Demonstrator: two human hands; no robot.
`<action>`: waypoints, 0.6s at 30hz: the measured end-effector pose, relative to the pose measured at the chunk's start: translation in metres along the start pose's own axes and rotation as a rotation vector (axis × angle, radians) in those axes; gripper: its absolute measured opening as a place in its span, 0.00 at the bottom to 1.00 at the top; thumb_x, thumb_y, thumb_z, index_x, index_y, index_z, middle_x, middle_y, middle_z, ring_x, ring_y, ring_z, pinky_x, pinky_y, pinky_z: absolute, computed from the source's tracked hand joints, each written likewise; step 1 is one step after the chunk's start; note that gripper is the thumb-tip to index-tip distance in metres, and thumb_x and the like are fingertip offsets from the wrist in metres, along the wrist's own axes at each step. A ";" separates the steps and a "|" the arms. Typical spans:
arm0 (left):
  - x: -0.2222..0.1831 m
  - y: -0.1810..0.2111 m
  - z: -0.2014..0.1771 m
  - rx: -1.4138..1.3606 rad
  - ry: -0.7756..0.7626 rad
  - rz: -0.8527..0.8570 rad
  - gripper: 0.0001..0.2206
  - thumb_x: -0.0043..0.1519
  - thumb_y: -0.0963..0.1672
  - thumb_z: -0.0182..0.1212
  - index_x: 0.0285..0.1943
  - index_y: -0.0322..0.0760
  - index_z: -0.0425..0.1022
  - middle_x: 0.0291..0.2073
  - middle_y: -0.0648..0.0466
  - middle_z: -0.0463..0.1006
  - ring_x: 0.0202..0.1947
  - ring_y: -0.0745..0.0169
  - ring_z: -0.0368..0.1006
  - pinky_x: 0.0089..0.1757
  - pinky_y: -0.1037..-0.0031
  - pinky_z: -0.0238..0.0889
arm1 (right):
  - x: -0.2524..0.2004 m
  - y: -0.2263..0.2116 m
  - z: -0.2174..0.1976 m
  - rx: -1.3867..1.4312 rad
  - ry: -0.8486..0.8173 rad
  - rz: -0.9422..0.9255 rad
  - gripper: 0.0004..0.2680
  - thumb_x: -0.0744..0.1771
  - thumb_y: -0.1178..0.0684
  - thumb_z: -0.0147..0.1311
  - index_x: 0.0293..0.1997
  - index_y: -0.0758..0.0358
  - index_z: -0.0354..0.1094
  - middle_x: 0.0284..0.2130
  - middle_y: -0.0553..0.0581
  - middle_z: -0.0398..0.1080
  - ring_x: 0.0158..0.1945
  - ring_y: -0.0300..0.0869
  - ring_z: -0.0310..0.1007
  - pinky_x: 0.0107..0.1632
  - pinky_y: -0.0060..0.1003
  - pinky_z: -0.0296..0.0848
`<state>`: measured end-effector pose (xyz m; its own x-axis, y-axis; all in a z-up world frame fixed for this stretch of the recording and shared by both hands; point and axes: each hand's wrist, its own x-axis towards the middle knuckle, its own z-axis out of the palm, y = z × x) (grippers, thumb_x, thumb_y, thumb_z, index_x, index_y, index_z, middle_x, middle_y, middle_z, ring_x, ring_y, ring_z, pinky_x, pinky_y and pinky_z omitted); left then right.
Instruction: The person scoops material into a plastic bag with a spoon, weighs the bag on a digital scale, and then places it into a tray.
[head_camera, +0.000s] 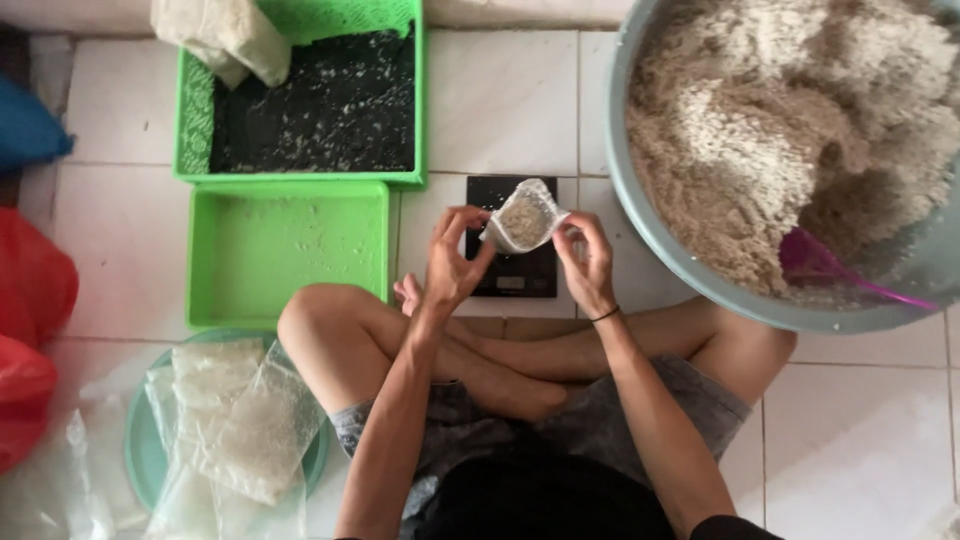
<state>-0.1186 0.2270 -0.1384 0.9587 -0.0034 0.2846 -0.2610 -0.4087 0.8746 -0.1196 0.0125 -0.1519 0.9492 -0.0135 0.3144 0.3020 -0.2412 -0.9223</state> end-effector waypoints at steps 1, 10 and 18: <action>-0.001 -0.005 0.002 0.027 0.065 0.024 0.13 0.53 0.40 0.64 0.47 0.46 0.76 0.41 0.56 0.75 0.41 0.53 0.76 0.45 0.67 0.66 | 0.000 0.006 0.001 -0.012 0.014 -0.003 0.06 0.68 0.58 0.54 0.49 0.65 0.68 0.42 0.58 0.69 0.45 0.45 0.71 0.45 0.37 0.72; 0.007 0.008 0.006 0.007 0.049 -0.048 0.05 0.63 0.38 0.55 0.45 0.34 0.73 0.37 0.43 0.76 0.39 0.39 0.74 0.40 0.59 0.68 | 0.000 -0.009 0.006 -0.183 0.130 -0.100 0.03 0.68 0.56 0.53 0.43 0.61 0.68 0.35 0.57 0.72 0.40 0.50 0.74 0.43 0.41 0.73; 0.055 0.139 0.006 -0.058 0.026 -0.034 0.04 0.68 0.43 0.50 0.45 0.42 0.70 0.32 0.48 0.72 0.33 0.46 0.74 0.38 0.61 0.69 | 0.016 -0.095 -0.045 -0.129 0.310 -0.054 0.03 0.69 0.56 0.48 0.44 0.61 0.66 0.32 0.57 0.70 0.35 0.47 0.72 0.42 0.43 0.73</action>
<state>-0.1009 0.1644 -0.0038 0.9640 0.0334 0.2636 -0.2351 -0.3549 0.9048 -0.1373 -0.0088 -0.0489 0.8542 -0.2869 0.4336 0.3186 -0.3702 -0.8726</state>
